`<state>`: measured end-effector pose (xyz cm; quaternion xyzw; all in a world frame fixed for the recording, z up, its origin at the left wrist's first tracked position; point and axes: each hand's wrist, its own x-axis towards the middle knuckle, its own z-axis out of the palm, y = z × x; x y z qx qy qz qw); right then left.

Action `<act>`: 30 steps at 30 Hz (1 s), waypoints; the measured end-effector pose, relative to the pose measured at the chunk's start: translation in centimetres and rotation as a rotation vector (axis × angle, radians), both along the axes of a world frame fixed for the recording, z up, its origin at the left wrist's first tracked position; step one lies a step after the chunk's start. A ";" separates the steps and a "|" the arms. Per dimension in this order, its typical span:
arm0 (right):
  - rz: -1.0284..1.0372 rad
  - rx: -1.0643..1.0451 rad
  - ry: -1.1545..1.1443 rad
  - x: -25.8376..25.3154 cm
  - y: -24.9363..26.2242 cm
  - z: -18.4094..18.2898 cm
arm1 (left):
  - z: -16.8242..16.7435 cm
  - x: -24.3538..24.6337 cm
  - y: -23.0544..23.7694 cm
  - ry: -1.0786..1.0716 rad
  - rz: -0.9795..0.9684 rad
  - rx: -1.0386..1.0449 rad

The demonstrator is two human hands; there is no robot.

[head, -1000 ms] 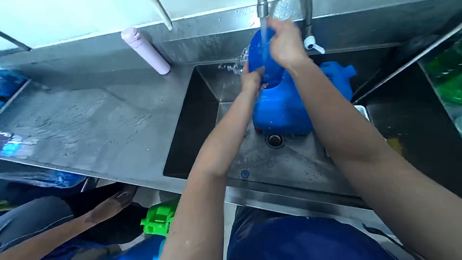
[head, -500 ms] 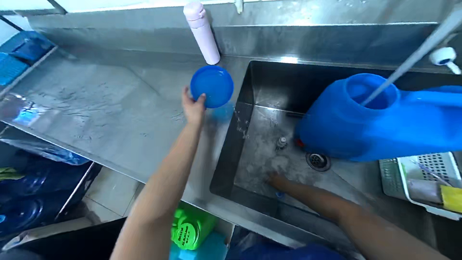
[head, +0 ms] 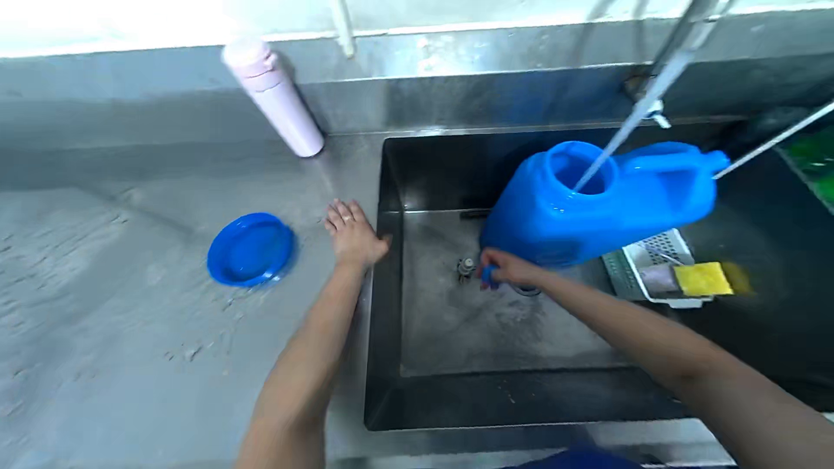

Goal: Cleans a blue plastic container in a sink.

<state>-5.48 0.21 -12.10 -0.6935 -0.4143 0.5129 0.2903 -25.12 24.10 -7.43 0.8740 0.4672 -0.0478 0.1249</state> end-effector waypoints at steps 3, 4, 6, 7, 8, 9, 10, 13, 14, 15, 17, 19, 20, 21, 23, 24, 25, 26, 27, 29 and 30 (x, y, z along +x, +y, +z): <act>-0.278 0.480 -0.113 5.3 -0.8 7.1 | -0.5 3.6 1.7 -0.001 0.104 0.043; -0.373 0.588 -0.129 7.2 -1.0 9.0 | -0.8 3.6 1.9 -0.001 0.105 0.054; -0.540 0.682 -0.090 10.5 -1.2 11.4 | -1.4 2.7 1.8 -0.023 0.078 0.068; -0.601 0.679 -0.043 11.9 -1.3 11.7 | -1.3 2.5 1.3 -0.043 0.064 0.061; -0.637 0.645 0.002 13.1 -1.4 11.7 | -0.9 2.6 0.3 -0.080 0.048 0.039; -0.652 0.595 0.012 14.0 -1.5 11.3 | -0.5 3.2 -1.2 -0.131 0.029 0.014; -0.657 0.554 -0.010 14.4 -1.5 10.9 | 0.3 4.2 -3.1 -0.184 0.003 -0.016; -0.621 0.478 -0.160 13.9 -1.5 10.0 | 3.5 9.2 -11.1 -0.392 -0.119 -0.258; -0.568 0.491 -0.181 13.6 -2.0 9.7 | 4.6 11.2 -14.0 -0.522 -0.111 -0.407; -0.494 0.561 -0.225 13.4 -2.3 8.9 | 5.6 13.2 -16.7 -0.662 -0.061 -0.587; -0.356 0.681 -0.320 12.5 -3.2 8.0 | 7.0 17.1 -20.5 -0.912 0.048 -0.917; -0.323 0.596 -0.292 11.2 -5.7 9.8 | 7.6 20.0 -22.2 -1.002 0.069 -1.018; -0.354 0.567 -0.276 11.1 -7.2 10.2 | 7.6 21.3 -22.5 -0.992 0.056 -0.973; -0.376 0.563 -0.257 11.5 -8.8 9.7 | 7.6 22.4 -22.7 -0.964 0.033 -0.895; -0.290 0.504 -0.227 12.9 -12.2 7.3 | 7.8 24.3 -22.1 -0.871 -0.055 -0.650; -0.193 0.441 -0.242 13.4 -13.8 5.4 | 7.8 25.1 -21.6 -0.803 -0.105 -0.496; -0.069 0.354 -0.278 13.7 -15.3 3.6 | 7.6 25.8 -21.1 -0.726 -0.141 -0.370; 0.041 0.274 -0.331 13.8 -16.6 1.9 | 7.4 26.4 -20.8 -0.630 -0.164 -0.283; 0.100 0.242 -0.369 13.5 -17.9 0.7 | 7.0 26.9 -20.6 -0.511 -0.185 -0.227; 0.115 0.333 -0.393 12.9 -20.7 1.0 | 6.4 27.8 -21.2 -0.285 -0.198 -0.170; 0.101 0.467 -0.389 12.5 -22.2 2.0 | 6.3 28.1 -21.7 -0.206 -0.187 -0.149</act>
